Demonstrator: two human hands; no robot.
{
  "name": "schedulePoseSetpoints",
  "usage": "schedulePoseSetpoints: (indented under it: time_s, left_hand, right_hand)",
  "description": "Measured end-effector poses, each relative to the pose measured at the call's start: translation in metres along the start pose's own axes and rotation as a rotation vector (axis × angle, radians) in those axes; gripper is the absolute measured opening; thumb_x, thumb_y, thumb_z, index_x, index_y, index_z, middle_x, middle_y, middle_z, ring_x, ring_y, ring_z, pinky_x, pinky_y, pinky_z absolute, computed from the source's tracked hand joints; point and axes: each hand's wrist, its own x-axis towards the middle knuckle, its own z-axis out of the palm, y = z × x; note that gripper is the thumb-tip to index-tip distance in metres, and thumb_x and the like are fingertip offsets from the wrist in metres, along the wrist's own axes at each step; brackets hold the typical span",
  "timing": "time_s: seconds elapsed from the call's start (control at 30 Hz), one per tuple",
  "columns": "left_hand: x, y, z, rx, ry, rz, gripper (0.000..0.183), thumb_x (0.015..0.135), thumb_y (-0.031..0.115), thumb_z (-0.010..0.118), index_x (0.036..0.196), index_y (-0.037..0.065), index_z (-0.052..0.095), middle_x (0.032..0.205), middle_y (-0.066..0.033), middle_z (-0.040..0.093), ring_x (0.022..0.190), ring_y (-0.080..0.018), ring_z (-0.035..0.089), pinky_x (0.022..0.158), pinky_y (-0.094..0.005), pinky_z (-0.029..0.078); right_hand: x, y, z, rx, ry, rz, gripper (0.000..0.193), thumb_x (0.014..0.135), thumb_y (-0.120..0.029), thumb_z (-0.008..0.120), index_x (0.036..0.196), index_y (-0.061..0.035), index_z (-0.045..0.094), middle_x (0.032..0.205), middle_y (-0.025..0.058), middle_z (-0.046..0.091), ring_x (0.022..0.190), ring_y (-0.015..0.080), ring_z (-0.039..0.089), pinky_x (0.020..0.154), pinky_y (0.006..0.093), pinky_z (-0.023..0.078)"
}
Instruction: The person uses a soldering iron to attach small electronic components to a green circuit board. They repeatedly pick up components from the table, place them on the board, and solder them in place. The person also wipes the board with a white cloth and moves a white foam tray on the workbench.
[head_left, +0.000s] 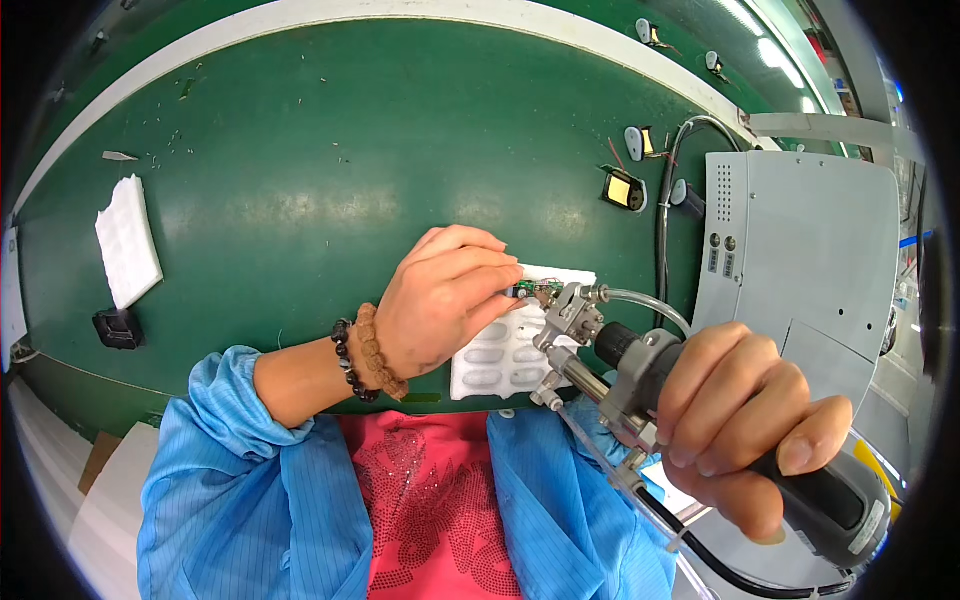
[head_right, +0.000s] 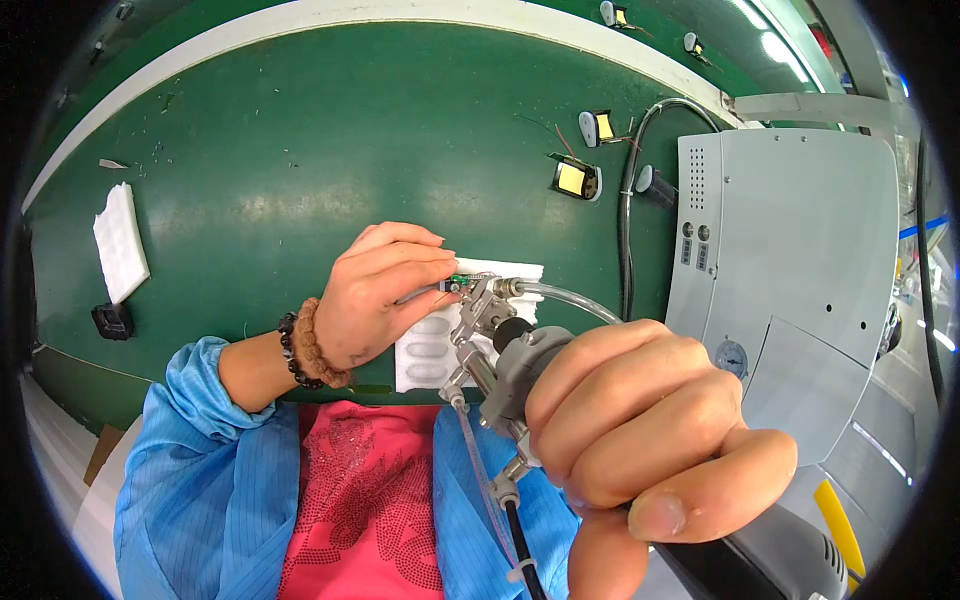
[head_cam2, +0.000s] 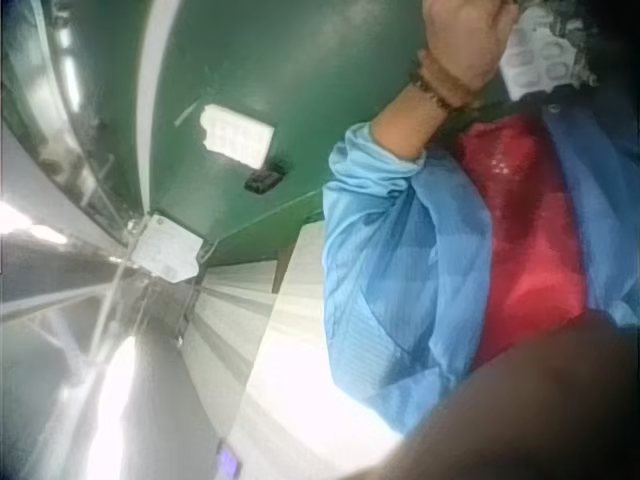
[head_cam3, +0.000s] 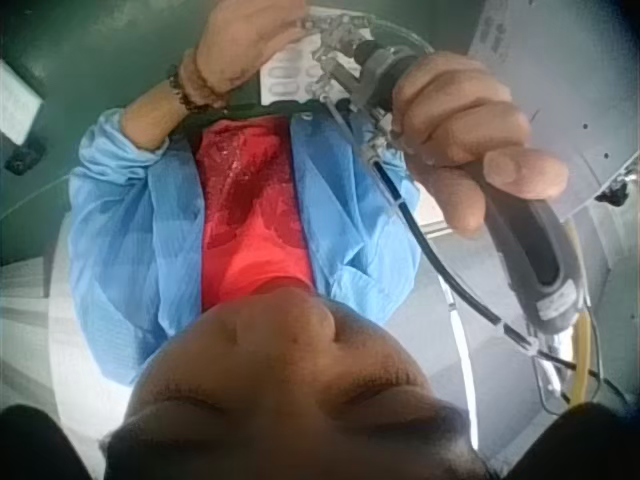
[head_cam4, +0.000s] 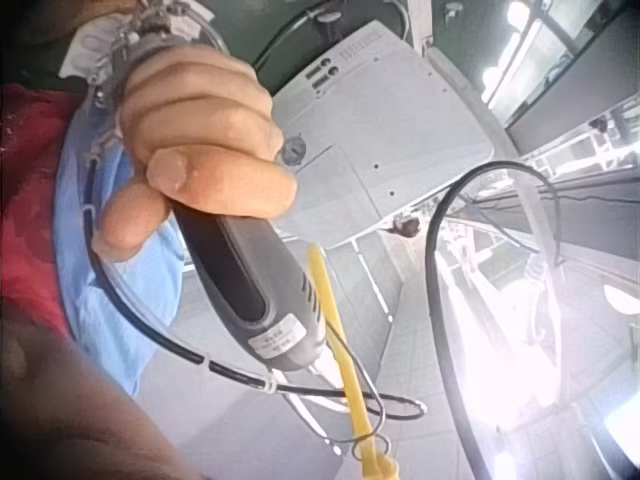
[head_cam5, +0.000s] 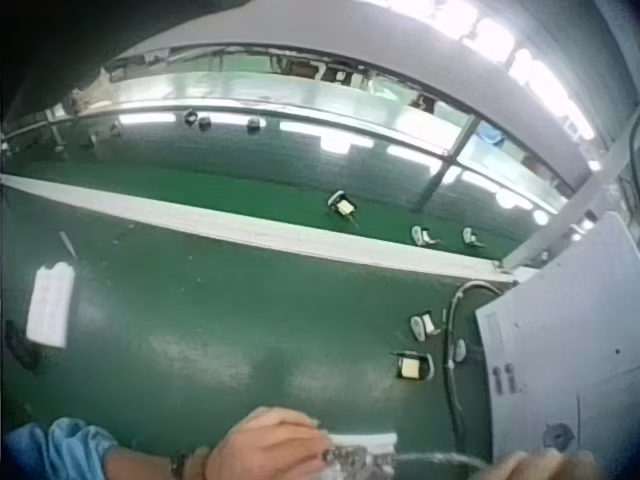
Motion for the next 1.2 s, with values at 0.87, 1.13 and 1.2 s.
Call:
schedulePoseSetpoints:
  time_s: [0.87,1.13,1.2]
  left_hand:
    - [0.003,0.009,-0.008,0.027,0.017,-0.025,0.028,0.07,0.01,0.084,0.095,0.003,0.074,0.099,-0.0091,0.071,0.099,-0.0258,0.064,0.084,-0.0373,0.052]
    - [0.12,-0.042,-0.095,0.28,0.346,-0.22,0.031,0.086,0.025,0.075,0.107,0.003,0.072,0.097,-0.0111,0.07,0.089,-0.0197,0.065,0.081,-0.0315,0.051]
    - [0.164,-0.085,-0.126,0.54,0.532,-0.061,0.037,0.087,0.022,0.073,0.12,0.005,0.066,0.111,-0.0158,0.069,0.102,-0.0285,0.065,0.094,-0.036,0.05]
  right_hand:
    - [-0.01,-0.064,-0.013,0.099,0.277,-0.158,0.03,0.082,-0.021,0.081,0.089,-0.004,0.057,0.057,0.0006,0.055,0.045,0.01,0.056,0.044,0.0206,0.051]
    - [-0.016,-0.054,-0.023,0.095,0.137,-0.149,0.034,0.087,-0.021,0.077,0.098,-0.0044,0.05,0.06,-0.0001,0.054,0.044,0.0084,0.055,0.042,0.0203,0.05]
    - [-0.014,-0.05,-0.02,0.089,0.104,-0.124,0.036,0.087,-0.023,0.077,0.099,-0.0063,0.047,0.06,0.0002,0.055,0.045,0.0087,0.055,0.041,0.0213,0.049]
